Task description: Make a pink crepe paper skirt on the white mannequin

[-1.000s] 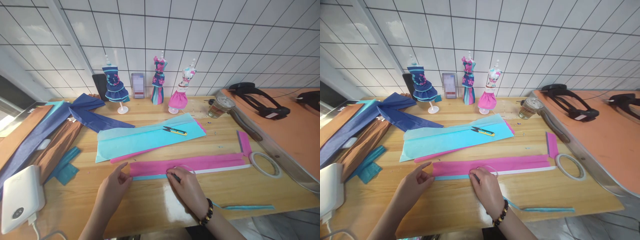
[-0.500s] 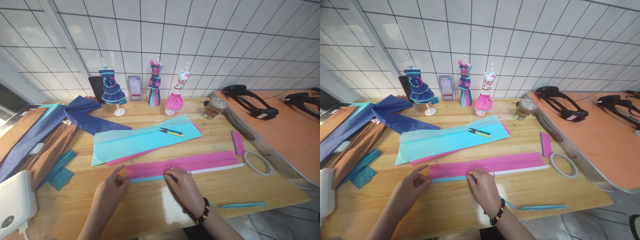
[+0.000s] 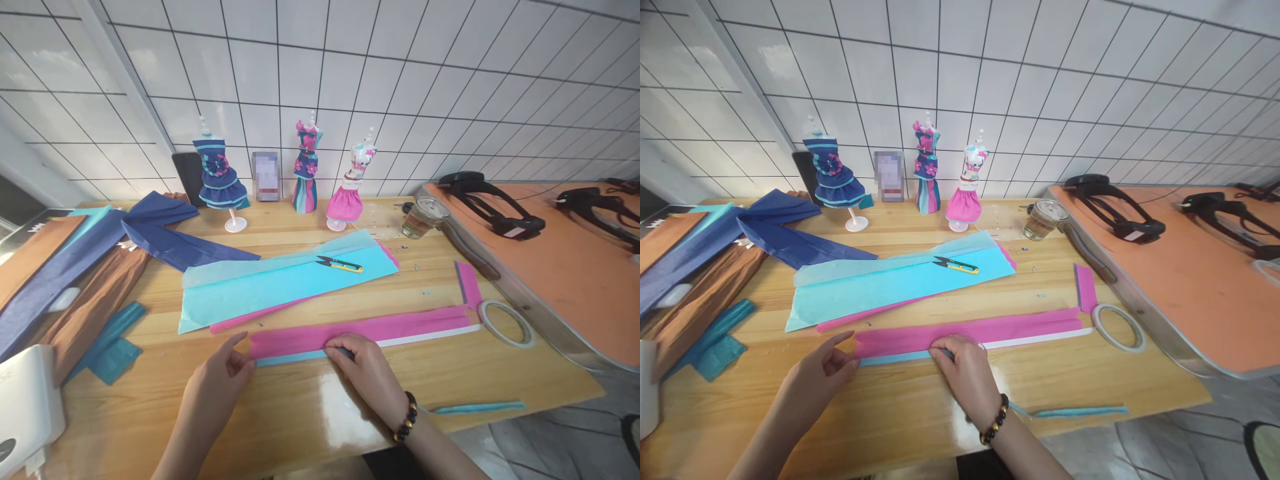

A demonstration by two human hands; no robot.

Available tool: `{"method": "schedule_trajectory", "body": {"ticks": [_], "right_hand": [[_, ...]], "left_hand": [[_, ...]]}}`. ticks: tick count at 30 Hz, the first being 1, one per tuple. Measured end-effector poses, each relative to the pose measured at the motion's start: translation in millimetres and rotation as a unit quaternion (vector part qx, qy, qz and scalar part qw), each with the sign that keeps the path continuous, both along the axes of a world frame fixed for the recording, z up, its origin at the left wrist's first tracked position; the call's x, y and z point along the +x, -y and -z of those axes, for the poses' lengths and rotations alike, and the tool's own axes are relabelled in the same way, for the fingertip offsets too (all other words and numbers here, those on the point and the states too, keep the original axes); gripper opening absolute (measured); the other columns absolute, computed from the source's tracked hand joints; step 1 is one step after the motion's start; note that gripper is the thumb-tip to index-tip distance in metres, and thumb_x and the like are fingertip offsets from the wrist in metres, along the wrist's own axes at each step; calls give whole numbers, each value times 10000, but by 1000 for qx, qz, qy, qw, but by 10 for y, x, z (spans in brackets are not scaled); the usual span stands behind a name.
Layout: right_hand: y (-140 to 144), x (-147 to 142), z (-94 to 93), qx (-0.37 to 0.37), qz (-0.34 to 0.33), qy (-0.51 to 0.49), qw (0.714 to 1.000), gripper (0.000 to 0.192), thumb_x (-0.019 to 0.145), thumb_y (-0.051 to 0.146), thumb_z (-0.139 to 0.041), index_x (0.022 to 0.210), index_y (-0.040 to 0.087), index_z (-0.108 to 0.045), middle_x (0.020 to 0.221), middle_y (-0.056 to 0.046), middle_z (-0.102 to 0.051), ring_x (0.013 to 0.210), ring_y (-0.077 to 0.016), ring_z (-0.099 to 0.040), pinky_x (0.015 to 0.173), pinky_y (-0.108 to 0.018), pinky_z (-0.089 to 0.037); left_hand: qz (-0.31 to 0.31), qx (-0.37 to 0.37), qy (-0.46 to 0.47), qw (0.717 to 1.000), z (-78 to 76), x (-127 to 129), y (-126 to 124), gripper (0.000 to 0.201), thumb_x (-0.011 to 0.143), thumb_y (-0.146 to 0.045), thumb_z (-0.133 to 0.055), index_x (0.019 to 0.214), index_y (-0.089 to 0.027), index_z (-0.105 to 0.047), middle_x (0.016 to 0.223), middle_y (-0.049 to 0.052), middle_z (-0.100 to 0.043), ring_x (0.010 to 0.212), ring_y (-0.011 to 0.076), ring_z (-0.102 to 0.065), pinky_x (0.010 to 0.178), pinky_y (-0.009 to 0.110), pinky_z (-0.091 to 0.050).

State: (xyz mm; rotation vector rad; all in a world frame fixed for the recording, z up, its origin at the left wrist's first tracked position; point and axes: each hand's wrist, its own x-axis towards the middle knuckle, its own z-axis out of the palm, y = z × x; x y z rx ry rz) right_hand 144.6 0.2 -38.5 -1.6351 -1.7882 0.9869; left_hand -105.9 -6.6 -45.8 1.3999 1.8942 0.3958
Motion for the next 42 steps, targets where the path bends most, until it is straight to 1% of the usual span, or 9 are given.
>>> {"method": "schedule_trajectory", "body": {"ticks": [12,20,30,34,37,38,39,41,42], "right_hand": [[7,-75,-21,16,13,98,995,161,836,208,-548,732,200,-671,768,-9,-695,748,-182,-614,684,-276,-409],[-10,-70,-29,13,14,95,995,160,823,200,-544,723,210,-669,772,-15,-700,757,-194,-620,688,-282,-419],[8,-52,-2,33,6,95,995,167,831,208,-542,708,213,-654,754,-5,-692,749,-189,-610,686,-275,-402],[18,-49,6,39,3,98,994,178,843,218,-528,716,208,-652,762,-10,-691,750,-191,-610,677,-276,-393],[26,-49,9,43,-3,100,994,174,849,221,-521,739,209,-655,771,-13,-692,757,-193,-611,680,-278,-395],[28,-49,8,44,-5,101,994,172,850,221,-519,744,210,-655,772,-12,-692,757,-192,-611,682,-278,-397],[30,-50,7,44,-6,101,994,174,852,222,-517,746,211,-655,770,-12,-692,755,-192,-611,681,-277,-398],[34,-53,3,44,-8,105,993,183,860,221,-508,748,210,-652,765,-14,-689,751,-191,-610,678,-277,-402],[36,-54,2,46,-10,109,993,188,864,221,-504,748,208,-650,765,-16,-687,751,-192,-609,677,-278,-404]], "left_hand": [[0,-5,-3,1000,-5,2,-9,513,761,-384,-485,1251,-233,-459,746,-28,-623,673,183,-584,631,287,-408],[8,11,0,1000,-30,9,-1,536,772,-380,-480,1277,-210,-425,723,-25,-614,655,186,-586,624,286,-413],[2,52,15,999,4,-54,-20,557,752,-366,-502,1272,-181,-428,631,-59,-489,571,154,-528,575,270,-412],[-26,111,-11,993,14,-14,38,506,765,-382,-493,1229,-185,-456,605,-62,-491,539,152,-527,549,269,-425],[-35,203,-92,974,19,186,155,291,815,-359,-474,1047,-199,-548,657,-24,-568,596,165,-575,590,288,-462],[2,254,-108,961,27,281,195,213,825,-339,-481,955,-200,-575,698,5,-602,648,180,-594,612,301,-475],[79,300,-102,945,40,381,230,164,846,-297,-465,892,-201,-590,761,34,-634,728,191,-612,671,317,-490],[222,352,-99,904,88,572,278,215,884,-211,-408,977,-196,-601,943,79,-662,921,215,-610,785,346,-501],[255,377,-116,883,123,654,293,257,891,-186,-386,1047,-179,-591,988,92,-663,966,223,-603,798,350,-510]]}}
